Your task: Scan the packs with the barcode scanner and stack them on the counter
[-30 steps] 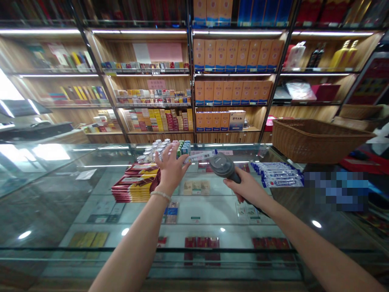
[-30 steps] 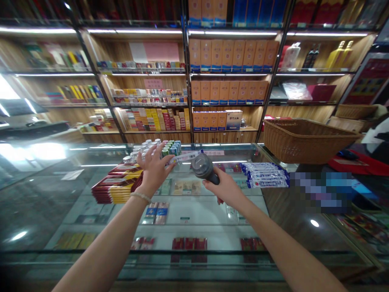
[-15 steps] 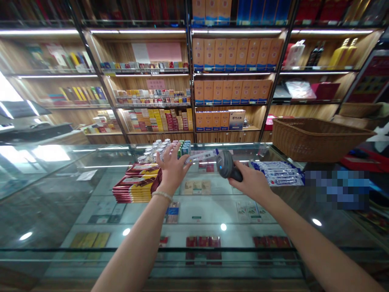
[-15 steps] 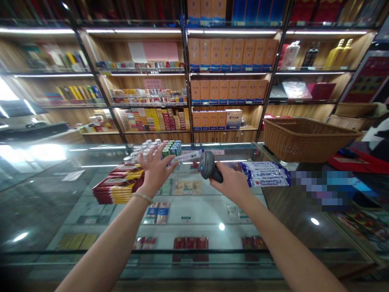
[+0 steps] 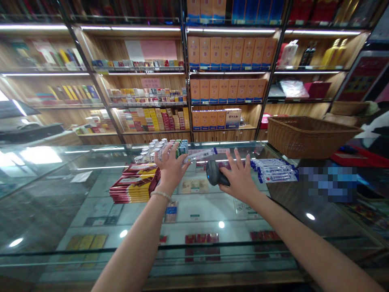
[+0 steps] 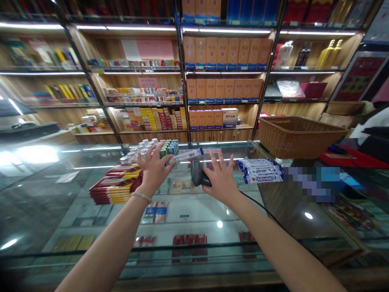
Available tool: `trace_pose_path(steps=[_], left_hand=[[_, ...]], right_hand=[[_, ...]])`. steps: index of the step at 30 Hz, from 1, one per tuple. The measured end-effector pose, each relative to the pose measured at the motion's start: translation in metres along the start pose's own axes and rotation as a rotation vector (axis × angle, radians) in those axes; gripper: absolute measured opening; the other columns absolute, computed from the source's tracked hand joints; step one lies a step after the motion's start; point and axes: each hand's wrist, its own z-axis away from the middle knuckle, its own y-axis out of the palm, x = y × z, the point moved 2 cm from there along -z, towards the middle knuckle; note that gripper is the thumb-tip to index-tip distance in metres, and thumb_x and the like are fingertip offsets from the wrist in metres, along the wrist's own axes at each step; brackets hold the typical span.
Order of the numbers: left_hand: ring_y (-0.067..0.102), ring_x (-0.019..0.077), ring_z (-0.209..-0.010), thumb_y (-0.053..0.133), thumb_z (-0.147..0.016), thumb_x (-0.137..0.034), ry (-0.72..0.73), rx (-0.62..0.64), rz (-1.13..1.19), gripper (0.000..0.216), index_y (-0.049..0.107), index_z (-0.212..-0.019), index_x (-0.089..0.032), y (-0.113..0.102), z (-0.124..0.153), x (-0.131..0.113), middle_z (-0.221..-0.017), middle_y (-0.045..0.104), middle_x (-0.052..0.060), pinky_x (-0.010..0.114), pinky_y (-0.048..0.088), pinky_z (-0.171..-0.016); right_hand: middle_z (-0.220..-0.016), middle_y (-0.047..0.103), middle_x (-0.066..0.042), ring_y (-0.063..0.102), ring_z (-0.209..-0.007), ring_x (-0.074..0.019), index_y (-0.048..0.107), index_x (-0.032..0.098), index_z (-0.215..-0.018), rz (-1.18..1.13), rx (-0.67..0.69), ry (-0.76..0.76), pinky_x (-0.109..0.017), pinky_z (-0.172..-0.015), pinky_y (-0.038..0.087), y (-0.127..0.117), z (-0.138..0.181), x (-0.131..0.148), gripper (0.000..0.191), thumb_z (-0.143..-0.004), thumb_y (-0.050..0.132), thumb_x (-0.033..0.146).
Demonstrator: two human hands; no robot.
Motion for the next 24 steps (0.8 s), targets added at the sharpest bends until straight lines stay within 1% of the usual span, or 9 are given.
trace_pose_path(steps=[4, 12, 15, 20, 24], left_hand=[[0.036, 0.0384, -0.15, 0.075, -0.086, -0.037, 0.005, -0.012, 0.023, 0.019, 0.078, -0.105, -0.034, 0.003, 0.001, 0.001, -0.162, 0.047, 0.007, 0.074, 0.007, -0.121], [0.036, 0.0391, -0.15, 0.075, -0.087, -0.037, 0.005, -0.01, 0.033, 0.019, 0.078, -0.106, -0.034, 0.002, 0.001, 0.001, -0.162, 0.047, 0.007, 0.075, 0.009, -0.12], [0.036, 0.0397, -0.15, 0.074, -0.087, -0.037, 0.012, -0.004, 0.034, 0.02, 0.078, -0.106, -0.033, 0.002, 0.001, 0.0, -0.162, 0.046, 0.008, 0.075, 0.009, -0.12], [0.036, 0.0393, -0.15, 0.075, -0.086, -0.035, 0.014, 0.009, 0.022, 0.02, 0.078, -0.106, -0.033, 0.001, 0.001, -0.001, -0.162, 0.047, 0.008, 0.075, 0.01, -0.12], [0.037, 0.039, -0.149, 0.074, -0.087, -0.036, 0.017, 0.012, 0.019, 0.02, 0.078, -0.106, -0.033, 0.0, 0.001, -0.002, -0.16, 0.049, 0.008, 0.075, 0.01, -0.121]], right_hand=[[-0.17, 0.028, -0.019, 0.017, -0.156, -0.0479, 0.072, 0.022, -0.103, -0.016, 0.028, 0.001, -0.08, -0.118, 0.007, 0.008, 0.002, 0.002, 0.038, -0.075, 0.081, 0.046], [-0.17, 0.029, -0.017, 0.013, -0.157, -0.0472, 0.073, 0.022, -0.102, -0.028, 0.068, 0.015, -0.078, -0.119, 0.006, 0.018, 0.004, 0.002, 0.035, -0.077, 0.079, 0.046], [-0.17, 0.028, -0.018, 0.012, -0.158, -0.0471, 0.074, 0.021, -0.103, -0.041, 0.093, 0.016, -0.077, -0.119, 0.005, 0.02, 0.006, 0.004, 0.036, -0.078, 0.079, 0.047], [-0.172, 0.024, -0.016, 0.01, -0.159, -0.0454, 0.074, 0.022, -0.107, -0.076, 0.129, 0.015, -0.073, -0.122, 0.007, 0.019, 0.006, 0.005, 0.039, -0.08, 0.077, 0.05], [-0.172, 0.021, -0.016, 0.009, -0.159, -0.0433, 0.072, 0.023, -0.113, -0.084, 0.171, 0.0, -0.072, -0.122, 0.006, 0.018, 0.006, 0.006, 0.043, -0.083, 0.074, 0.054]])
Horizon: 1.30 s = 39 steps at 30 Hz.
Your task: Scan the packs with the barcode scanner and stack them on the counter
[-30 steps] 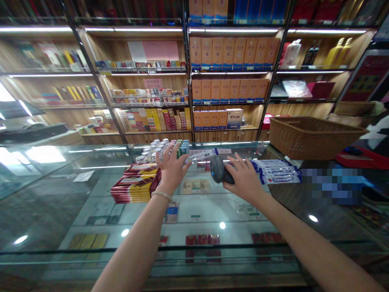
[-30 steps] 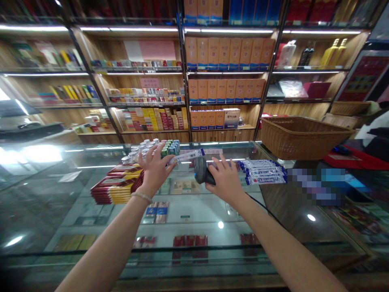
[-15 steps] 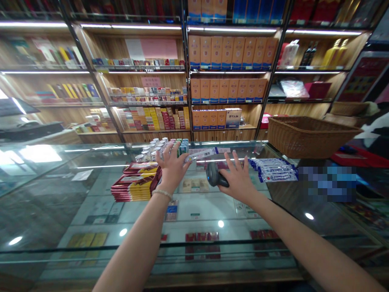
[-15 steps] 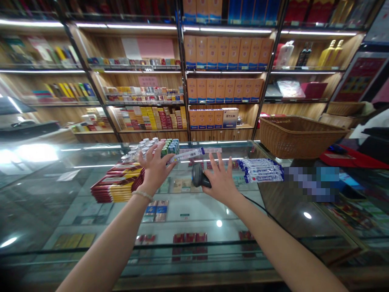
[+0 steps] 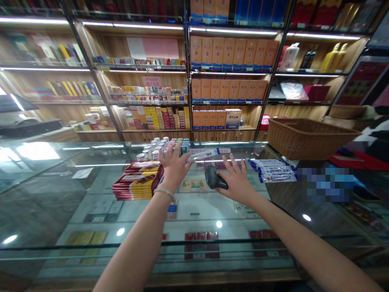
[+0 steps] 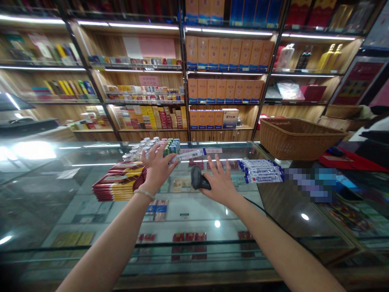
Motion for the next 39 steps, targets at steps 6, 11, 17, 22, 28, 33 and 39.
trace_pose_path(steps=[6, 11, 17, 22, 28, 33, 39], left_hand=[[0.039, 0.039, -0.148, 0.075, -0.086, -0.036, 0.029, -0.011, -0.024, 0.02, 0.078, -0.106, -0.033, 0.001, 0.001, -0.001, -0.16, 0.05, 0.008, 0.075, 0.01, -0.121], [0.04, 0.0384, -0.147, 0.075, -0.087, -0.037, 0.047, -0.023, -0.033, 0.021, 0.077, -0.107, -0.032, -0.001, 0.0, -0.002, -0.16, 0.05, 0.008, 0.074, 0.012, -0.121], [0.039, 0.0382, -0.149, 0.075, -0.087, -0.037, 0.1, 0.0, 0.002, 0.022, 0.077, -0.109, -0.032, -0.01, 0.0, -0.02, -0.159, 0.051, 0.008, 0.074, 0.01, -0.121], [0.041, 0.0377, -0.148, 0.076, -0.086, -0.035, 0.147, 0.017, 0.045, 0.021, 0.077, -0.107, -0.033, -0.013, 0.002, -0.031, -0.159, 0.051, 0.006, 0.075, 0.01, -0.121], [0.04, 0.0372, -0.149, 0.076, -0.087, -0.037, 0.168, 0.018, 0.061, 0.02, 0.077, -0.107, -0.033, -0.016, 0.002, -0.039, -0.16, 0.05, 0.006, 0.074, 0.008, -0.122], [0.04, 0.0374, -0.148, 0.076, -0.088, -0.038, 0.203, 0.042, 0.071, 0.019, 0.077, -0.106, -0.032, -0.018, 0.002, -0.047, -0.158, 0.052, 0.007, 0.074, 0.008, -0.122], [0.039, 0.0363, -0.148, 0.073, -0.089, -0.041, 0.22, 0.065, 0.096, 0.018, 0.078, -0.104, -0.031, -0.016, 0.004, -0.05, -0.158, 0.052, 0.007, 0.073, 0.006, -0.124]], right_hand=[[-0.173, 0.016, -0.019, 0.011, -0.16, -0.0417, 0.069, 0.02, -0.119, 0.004, 0.088, 0.013, -0.072, -0.123, 0.007, -0.002, -0.003, -0.005, 0.064, -0.083, 0.066, 0.073], [-0.17, 0.029, -0.017, 0.018, -0.159, -0.0361, 0.069, 0.022, -0.11, -0.059, 0.071, 0.093, -0.069, -0.123, 0.016, -0.011, -0.02, -0.022, 0.063, -0.094, 0.042, 0.076], [-0.162, 0.043, -0.016, 0.027, -0.156, -0.0338, 0.065, 0.022, -0.122, -0.059, -0.328, 0.133, -0.062, -0.122, 0.019, -0.02, -0.038, -0.045, 0.042, -0.101, 0.047, 0.054], [-0.161, 0.045, -0.015, 0.029, -0.155, -0.0336, 0.064, 0.023, -0.124, -0.022, -0.418, 0.138, -0.059, -0.122, 0.019, -0.008, -0.03, -0.048, 0.037, -0.1, 0.052, 0.048], [-0.161, 0.046, -0.013, 0.028, -0.155, -0.0316, 0.068, 0.025, -0.116, 0.083, -0.395, 0.079, -0.056, -0.124, 0.014, -0.011, -0.026, -0.045, 0.027, -0.096, 0.06, 0.043], [-0.157, 0.051, -0.009, 0.031, -0.154, -0.0302, 0.071, 0.027, -0.106, 0.11, -0.43, 0.018, -0.056, -0.124, 0.013, -0.014, -0.024, -0.043, 0.019, -0.099, 0.058, 0.039], [-0.156, 0.052, -0.006, 0.032, -0.153, -0.0291, 0.072, 0.029, -0.105, 0.076, -0.44, 0.033, -0.055, -0.123, 0.014, -0.014, -0.022, -0.046, 0.02, -0.1, 0.055, 0.036]])
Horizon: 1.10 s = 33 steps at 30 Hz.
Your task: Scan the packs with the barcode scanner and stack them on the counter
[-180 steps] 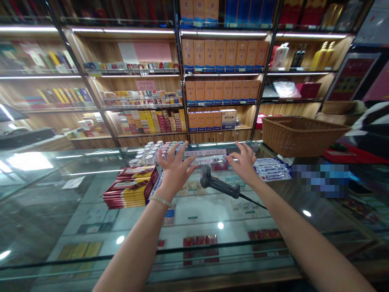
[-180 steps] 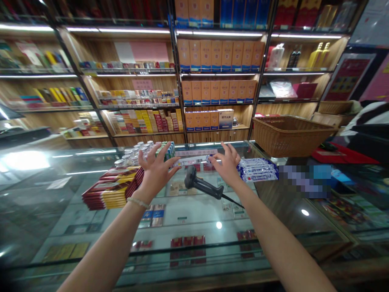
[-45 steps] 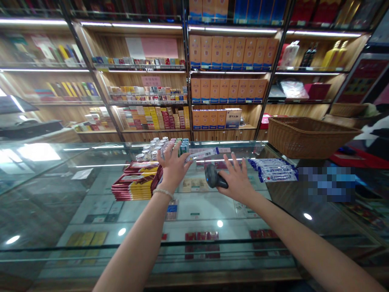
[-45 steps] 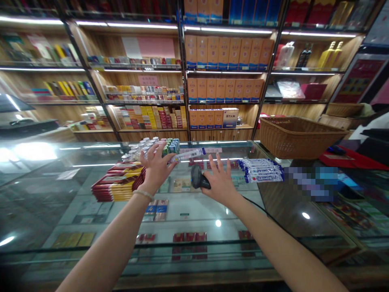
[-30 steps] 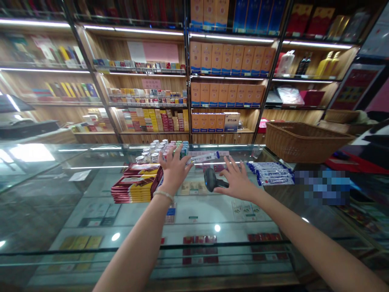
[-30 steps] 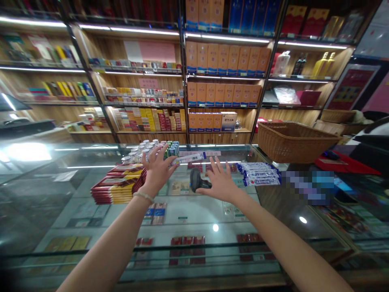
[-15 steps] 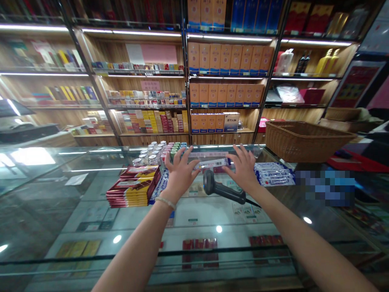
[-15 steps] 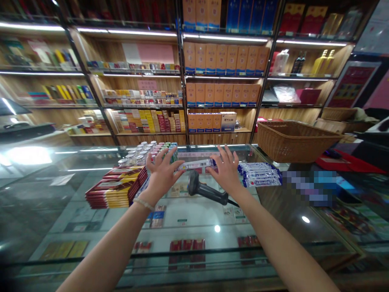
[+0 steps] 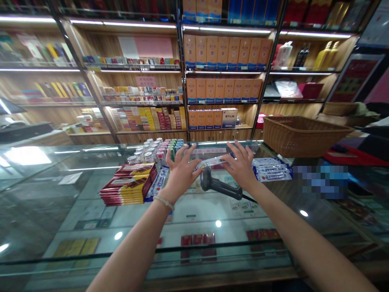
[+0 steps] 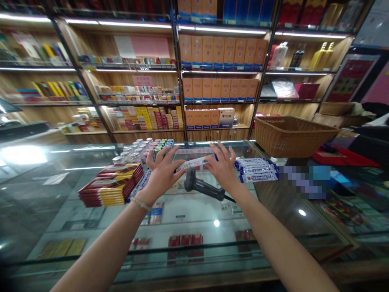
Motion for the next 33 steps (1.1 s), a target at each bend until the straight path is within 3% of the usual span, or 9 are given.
trace_pose_path(steps=[11, 25, 31, 33], left_hand=[[0.039, 0.0355, -0.148, 0.062, -0.096, -0.045, -0.001, 0.008, 0.05, 0.022, 0.08, -0.098, -0.03, -0.001, -0.001, -0.006, -0.158, 0.052, 0.007, 0.071, 0.002, -0.125], [0.035, 0.0372, -0.147, 0.064, -0.095, -0.046, -0.078, -0.045, 0.161, 0.027, 0.081, -0.086, -0.025, 0.0, -0.004, 0.005, -0.156, 0.053, 0.008, 0.07, 0.02, -0.124], [0.033, 0.0376, -0.148, 0.066, -0.094, -0.045, -0.112, -0.027, 0.206, 0.026, 0.082, -0.084, -0.028, 0.001, -0.005, 0.006, -0.157, 0.053, 0.006, 0.071, 0.02, -0.123], [0.033, 0.038, -0.148, 0.066, -0.093, -0.045, -0.112, -0.016, 0.203, 0.025, 0.082, -0.082, -0.029, 0.001, -0.005, 0.005, -0.156, 0.054, 0.005, 0.072, 0.018, -0.123]], right_hand=[[-0.153, 0.056, -0.003, 0.036, -0.15, -0.0281, 0.073, 0.029, -0.095, 0.01, -0.041, 0.053, -0.055, -0.123, 0.019, -0.007, -0.003, 0.0, 0.03, -0.104, 0.047, 0.04], [-0.158, 0.047, -0.004, 0.027, -0.152, -0.0289, 0.072, 0.029, -0.098, -0.003, 0.04, 0.067, -0.058, -0.124, 0.012, -0.005, -0.001, 0.004, 0.028, -0.103, 0.045, 0.034], [-0.159, 0.044, -0.009, 0.028, -0.152, -0.0334, 0.069, 0.03, -0.122, -0.017, 0.015, 0.006, -0.059, -0.124, 0.011, -0.009, 0.001, 0.004, 0.032, -0.098, 0.058, 0.048], [-0.158, 0.045, -0.01, 0.029, -0.152, -0.034, 0.069, 0.031, -0.121, -0.024, -0.002, -0.037, -0.06, -0.124, 0.011, -0.01, 0.002, 0.008, 0.033, -0.095, 0.063, 0.05]])
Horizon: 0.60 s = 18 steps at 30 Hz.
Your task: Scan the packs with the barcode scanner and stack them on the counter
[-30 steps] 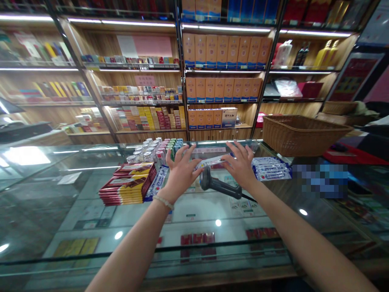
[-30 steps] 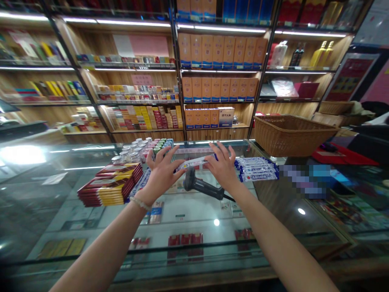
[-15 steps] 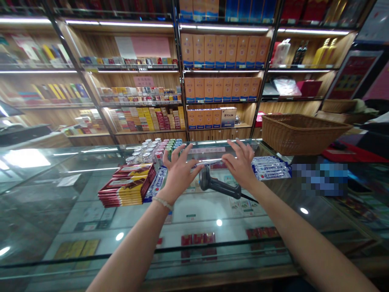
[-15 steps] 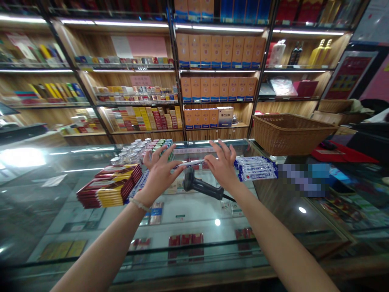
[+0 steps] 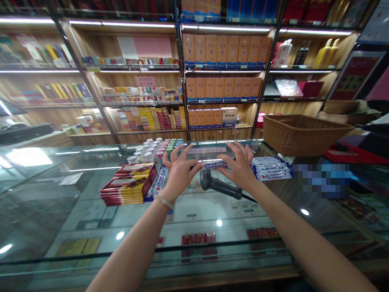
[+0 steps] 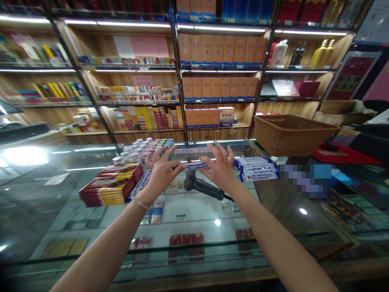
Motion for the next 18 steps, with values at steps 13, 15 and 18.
trace_pose_path(steps=[13, 15, 18], left_hand=[[0.036, 0.0371, -0.148, 0.065, -0.093, -0.052, 0.068, -0.004, -0.099, 0.026, 0.078, -0.105, -0.033, -0.0025, 0.005, -0.0073, -0.157, 0.053, 0.006, 0.07, 0.008, -0.123], [0.036, 0.0373, -0.149, 0.071, -0.087, -0.057, 0.132, -0.022, -0.138, 0.035, 0.075, -0.113, -0.033, -0.0041, 0.0064, -0.007, -0.158, 0.051, 0.007, 0.068, 0.005, -0.124], [0.038, 0.0376, -0.148, 0.078, -0.08, -0.059, 0.214, -0.071, -0.186, 0.042, 0.073, -0.114, -0.033, -0.0047, 0.0077, -0.0061, -0.16, 0.05, 0.007, 0.068, 0.0, -0.125]], right_hand=[[-0.156, 0.049, -0.008, 0.031, -0.151, -0.0336, 0.074, 0.031, -0.108, 0.033, -0.006, -0.008, -0.059, -0.124, 0.011, -0.0007, -0.0007, 0.0059, 0.022, -0.095, 0.064, 0.045], [-0.157, 0.048, -0.008, 0.032, -0.15, -0.0339, 0.074, 0.031, -0.108, 0.04, -0.017, 0.002, -0.058, -0.124, 0.011, 0.0007, -0.0007, 0.0049, 0.022, -0.095, 0.064, 0.046], [-0.156, 0.048, -0.008, 0.032, -0.149, -0.0334, 0.074, 0.029, -0.107, 0.036, -0.062, -0.002, -0.058, -0.124, 0.01, 0.0027, 0.0, 0.0034, 0.022, -0.095, 0.065, 0.045]])
